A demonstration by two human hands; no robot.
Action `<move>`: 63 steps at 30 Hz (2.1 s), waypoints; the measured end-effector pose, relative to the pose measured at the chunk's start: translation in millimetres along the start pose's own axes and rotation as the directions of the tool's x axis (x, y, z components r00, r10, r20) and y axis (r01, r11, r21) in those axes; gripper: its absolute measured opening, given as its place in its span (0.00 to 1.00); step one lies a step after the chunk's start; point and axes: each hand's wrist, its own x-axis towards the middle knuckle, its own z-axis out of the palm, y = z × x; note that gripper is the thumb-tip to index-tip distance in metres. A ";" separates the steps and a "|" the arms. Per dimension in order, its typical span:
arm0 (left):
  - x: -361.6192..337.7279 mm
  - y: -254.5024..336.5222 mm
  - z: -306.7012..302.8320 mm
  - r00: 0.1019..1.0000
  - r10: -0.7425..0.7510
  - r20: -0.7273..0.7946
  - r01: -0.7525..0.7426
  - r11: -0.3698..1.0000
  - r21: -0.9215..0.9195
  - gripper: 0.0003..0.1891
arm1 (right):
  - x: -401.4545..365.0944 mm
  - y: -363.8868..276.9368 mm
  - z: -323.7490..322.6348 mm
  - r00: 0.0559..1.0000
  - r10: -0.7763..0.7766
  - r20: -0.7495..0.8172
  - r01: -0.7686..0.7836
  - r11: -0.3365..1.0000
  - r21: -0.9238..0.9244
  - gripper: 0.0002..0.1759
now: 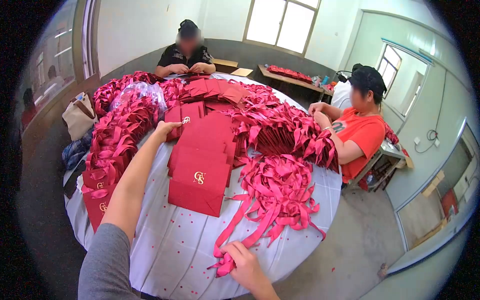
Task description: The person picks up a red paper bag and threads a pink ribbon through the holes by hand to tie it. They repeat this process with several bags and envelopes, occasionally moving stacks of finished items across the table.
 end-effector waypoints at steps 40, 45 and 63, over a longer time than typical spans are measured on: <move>-69.9 125.6 -18.3 0.872 0.448 -0.200 -0.236 0.740 0.630 0.27 | -0.8 4.2 1.7 0.998 -0.064 -0.017 0.063 0.997 -0.039 0.19; -119.0 172.2 -53.0 0.704 0.703 -0.100 -0.387 0.498 0.776 0.21 | -2.7 7.7 4.1 0.996 -0.082 -0.032 0.082 0.996 -0.020 0.17; -390.8 19.8 -4.9 0.928 -0.260 0.267 0.349 0.357 -0.866 0.19 | -4.8 10.2 7.2 0.989 -0.122 -0.088 0.117 0.992 -0.055 0.13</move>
